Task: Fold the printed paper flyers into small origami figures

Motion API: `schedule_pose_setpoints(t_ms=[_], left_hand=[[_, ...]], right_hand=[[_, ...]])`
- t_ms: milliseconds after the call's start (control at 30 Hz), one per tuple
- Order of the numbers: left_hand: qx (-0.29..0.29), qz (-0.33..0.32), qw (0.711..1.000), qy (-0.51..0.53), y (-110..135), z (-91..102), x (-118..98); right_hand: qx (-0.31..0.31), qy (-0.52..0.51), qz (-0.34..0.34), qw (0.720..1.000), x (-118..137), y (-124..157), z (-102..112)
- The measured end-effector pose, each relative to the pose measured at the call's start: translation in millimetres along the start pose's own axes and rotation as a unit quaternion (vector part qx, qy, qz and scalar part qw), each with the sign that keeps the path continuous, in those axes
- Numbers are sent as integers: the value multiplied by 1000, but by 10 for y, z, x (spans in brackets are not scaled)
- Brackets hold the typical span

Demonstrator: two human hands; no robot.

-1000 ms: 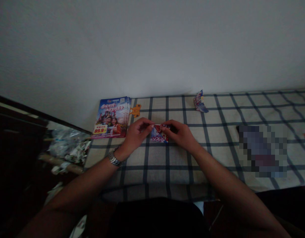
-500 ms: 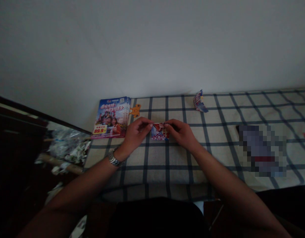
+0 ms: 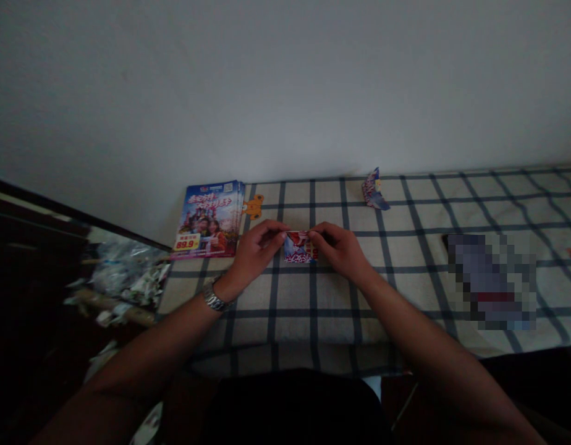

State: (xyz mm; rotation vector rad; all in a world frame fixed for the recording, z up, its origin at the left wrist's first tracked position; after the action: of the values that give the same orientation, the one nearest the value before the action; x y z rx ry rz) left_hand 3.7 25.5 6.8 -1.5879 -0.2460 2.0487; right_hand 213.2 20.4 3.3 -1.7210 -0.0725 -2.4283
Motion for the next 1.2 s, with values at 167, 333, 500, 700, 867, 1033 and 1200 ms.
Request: schedule_pose_setpoints(t_ms=[167,333,500,700,867,1033,1200], left_hand=[[17,-17,1000,-17,13,-8,23],[26,-8,1000,-6,22,-38,24],[32,-4,999,-15,25,-60,28],[28,-2,1000,-8,19,-50,58],[30,4,1000,-8,22,-48,66],[32,2,999,-11,16,-45,60],[27,-2,999,-17,2,-39,18]], right_hand=[[1,17,2,1000,-22,1,-1],[-5,14,-5,1000,3,9,1],[7,26,4,1000,21,12,-27],[6,35,8,999,-1,9,-35],[16,23,10,1000,12,14,-38],[24,34,7,999,9,9,-39],[22,36,-2,999,-12,-4,-44]])
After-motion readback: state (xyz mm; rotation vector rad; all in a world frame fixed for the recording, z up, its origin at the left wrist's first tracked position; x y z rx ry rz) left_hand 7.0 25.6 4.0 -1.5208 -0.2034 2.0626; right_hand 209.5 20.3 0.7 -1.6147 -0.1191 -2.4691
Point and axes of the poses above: each hand's wrist, its own y-axis away from the middle knuckle, its own z-axis out of the back of the hand, x = y × z, the point moved 5 cm from there along -y, towards the middle knuckle, and after that the axes turned 8 degrees about -z, right-handed, at the moved point
